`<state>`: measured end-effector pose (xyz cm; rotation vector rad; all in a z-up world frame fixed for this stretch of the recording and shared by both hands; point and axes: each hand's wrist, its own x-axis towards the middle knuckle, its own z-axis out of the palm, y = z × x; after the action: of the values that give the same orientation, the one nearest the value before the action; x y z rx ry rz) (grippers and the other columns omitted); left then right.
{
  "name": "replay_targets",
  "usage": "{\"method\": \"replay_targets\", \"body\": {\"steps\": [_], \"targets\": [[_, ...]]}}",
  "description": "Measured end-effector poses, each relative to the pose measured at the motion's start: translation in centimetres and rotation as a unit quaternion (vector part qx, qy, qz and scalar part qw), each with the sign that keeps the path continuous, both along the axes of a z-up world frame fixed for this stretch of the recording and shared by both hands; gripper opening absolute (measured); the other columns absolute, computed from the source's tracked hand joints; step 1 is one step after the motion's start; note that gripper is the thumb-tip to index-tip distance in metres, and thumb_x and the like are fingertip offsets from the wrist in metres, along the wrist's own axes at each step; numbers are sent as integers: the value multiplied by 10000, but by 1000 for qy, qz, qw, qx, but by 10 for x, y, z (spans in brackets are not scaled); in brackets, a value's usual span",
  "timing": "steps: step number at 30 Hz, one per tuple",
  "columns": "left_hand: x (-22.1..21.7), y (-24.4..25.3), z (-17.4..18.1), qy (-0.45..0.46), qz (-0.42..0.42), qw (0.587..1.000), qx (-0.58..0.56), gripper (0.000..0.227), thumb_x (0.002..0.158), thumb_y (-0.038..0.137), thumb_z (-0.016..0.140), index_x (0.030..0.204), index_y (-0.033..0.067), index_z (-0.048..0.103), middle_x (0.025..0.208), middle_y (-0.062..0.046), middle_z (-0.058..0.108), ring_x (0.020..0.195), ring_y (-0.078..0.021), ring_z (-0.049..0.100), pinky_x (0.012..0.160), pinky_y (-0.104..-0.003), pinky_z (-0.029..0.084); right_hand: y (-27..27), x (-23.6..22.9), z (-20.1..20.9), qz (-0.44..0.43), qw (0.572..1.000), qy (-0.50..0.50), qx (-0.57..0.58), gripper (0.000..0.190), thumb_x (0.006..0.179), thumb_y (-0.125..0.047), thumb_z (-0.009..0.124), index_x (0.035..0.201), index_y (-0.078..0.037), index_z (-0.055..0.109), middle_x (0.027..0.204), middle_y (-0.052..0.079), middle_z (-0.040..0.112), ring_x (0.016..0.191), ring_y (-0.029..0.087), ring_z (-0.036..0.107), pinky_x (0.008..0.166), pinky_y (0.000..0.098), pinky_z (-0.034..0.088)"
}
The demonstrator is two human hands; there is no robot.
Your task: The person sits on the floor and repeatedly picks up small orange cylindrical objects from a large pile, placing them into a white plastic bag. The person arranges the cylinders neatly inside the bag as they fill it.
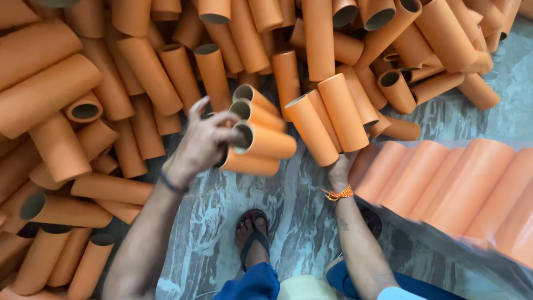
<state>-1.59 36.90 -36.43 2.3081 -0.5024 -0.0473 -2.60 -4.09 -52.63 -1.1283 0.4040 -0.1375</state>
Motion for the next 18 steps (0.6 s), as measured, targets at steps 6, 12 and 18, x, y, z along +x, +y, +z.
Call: {"method": "replay_targets", "body": {"steps": [6, 12, 18], "targets": [[68, -19, -41, 84, -86, 991, -65, 388, 685, -76, 685, 956, 176, 802, 1061, -13, 704, 1093, -236, 669, 1245, -619, 212, -2, 1, 3, 6, 1000, -11, -27, 365, 993, -225, 645, 1319, -63, 606, 1306, 91, 664, 1162, 266, 644, 945, 449, 565], [56, -44, -63, 84, -28, 992, -86, 351, 699, -61, 684, 991, 105, 785, 1100, -52, 713, 1032, -295, 680, 1102, -621, 354, 21, 44, -16, 35, 998, -24, -40, 351, 1019, -190, 623, 1336, -43, 595, 1310, 91, 664, 1164, 248, 654, 972, 418, 563], [-26, -41, -140, 122, 163, 940, -273, 295, 807, -8, 739, 1101, 27, 745, 1145, -53, 701, 1080, -207, 700, 896, -332, 562, 16, 41, -25, 33, 998, -24, -45, 336, 1045, -155, 602, 1353, -22, 583, 1313, 92, 664, 1165, 229, 665, 999, 387, 561]]}}
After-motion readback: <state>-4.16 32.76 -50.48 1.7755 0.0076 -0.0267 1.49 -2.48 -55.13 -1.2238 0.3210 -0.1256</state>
